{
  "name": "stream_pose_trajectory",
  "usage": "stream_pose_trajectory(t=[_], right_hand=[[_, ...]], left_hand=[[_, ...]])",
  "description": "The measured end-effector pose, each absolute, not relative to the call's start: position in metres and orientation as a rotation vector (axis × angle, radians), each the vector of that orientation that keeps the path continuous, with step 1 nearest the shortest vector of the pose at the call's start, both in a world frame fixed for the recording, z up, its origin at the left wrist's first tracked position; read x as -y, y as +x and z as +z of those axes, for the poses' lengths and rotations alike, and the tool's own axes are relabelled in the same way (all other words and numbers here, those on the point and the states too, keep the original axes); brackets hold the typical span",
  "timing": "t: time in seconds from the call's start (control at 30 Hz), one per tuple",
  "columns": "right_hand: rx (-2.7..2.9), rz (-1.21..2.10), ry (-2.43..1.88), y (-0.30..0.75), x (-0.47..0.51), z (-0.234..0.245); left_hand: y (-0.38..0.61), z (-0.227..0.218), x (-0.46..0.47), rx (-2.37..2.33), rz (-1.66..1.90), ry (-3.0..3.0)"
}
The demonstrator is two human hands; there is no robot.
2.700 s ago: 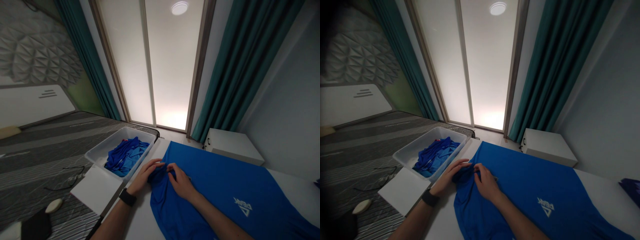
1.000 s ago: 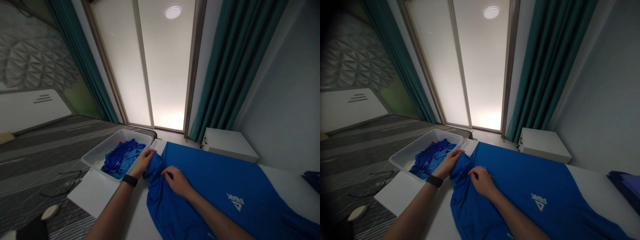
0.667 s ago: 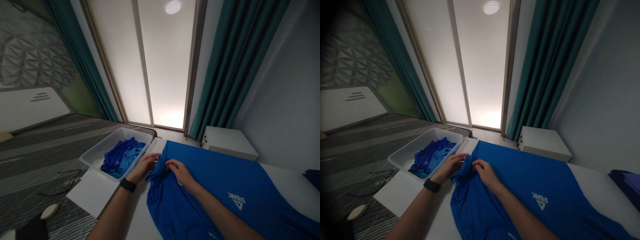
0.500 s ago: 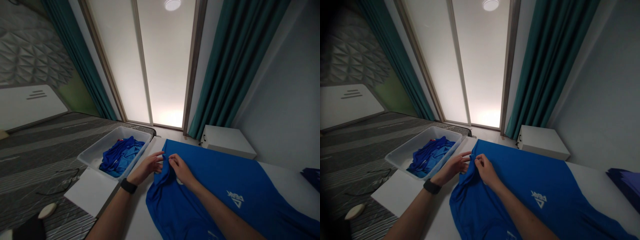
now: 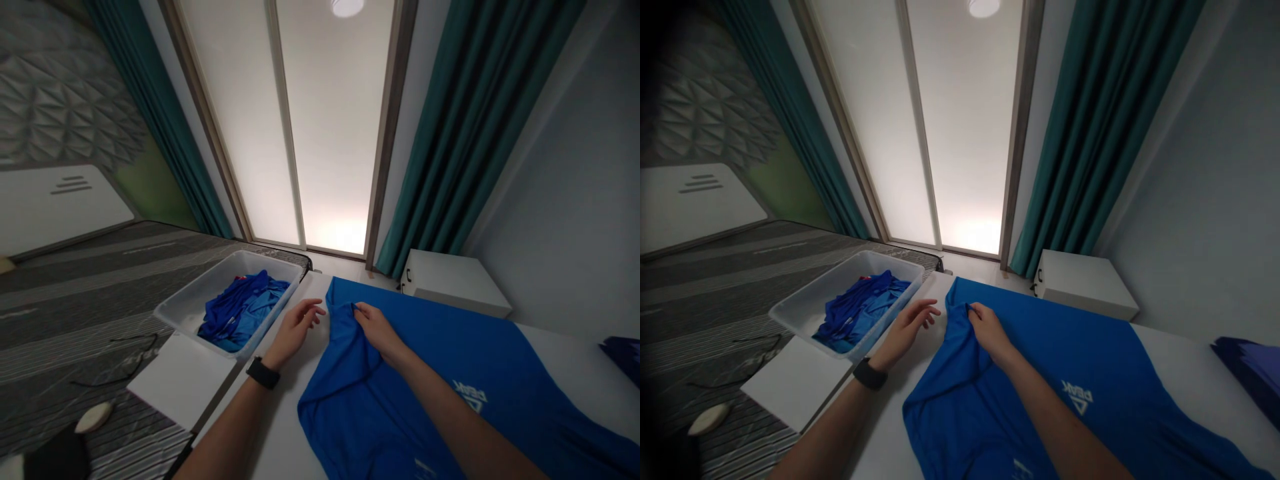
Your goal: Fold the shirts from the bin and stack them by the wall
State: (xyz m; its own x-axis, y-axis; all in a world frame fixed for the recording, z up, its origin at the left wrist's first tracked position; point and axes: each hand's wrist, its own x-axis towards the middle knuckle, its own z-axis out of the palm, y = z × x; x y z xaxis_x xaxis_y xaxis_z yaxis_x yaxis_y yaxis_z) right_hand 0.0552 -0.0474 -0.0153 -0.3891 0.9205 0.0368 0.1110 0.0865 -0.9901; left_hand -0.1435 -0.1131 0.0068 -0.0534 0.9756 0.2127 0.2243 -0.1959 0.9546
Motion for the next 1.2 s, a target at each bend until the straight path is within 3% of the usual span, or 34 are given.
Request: stream_pose_trajectory(t=[0.47,0.77,1.2], right_hand=[[1.749,1.361,-1.075,0.06,0.046,-0.012],[2.319,0.845,-1.643,0.059,0.062,0.002],[2.649,0.654,-1.646,0.072,0.06,0.012]], left_hand=[[-0.14,0.001,0.066,-1.51,0.788,2.127],[-0.153,-0.018,0.066,-1.75,0.844,2.067],[-0.16,-0.011,0.08,-1.7,0.802,2.173]])
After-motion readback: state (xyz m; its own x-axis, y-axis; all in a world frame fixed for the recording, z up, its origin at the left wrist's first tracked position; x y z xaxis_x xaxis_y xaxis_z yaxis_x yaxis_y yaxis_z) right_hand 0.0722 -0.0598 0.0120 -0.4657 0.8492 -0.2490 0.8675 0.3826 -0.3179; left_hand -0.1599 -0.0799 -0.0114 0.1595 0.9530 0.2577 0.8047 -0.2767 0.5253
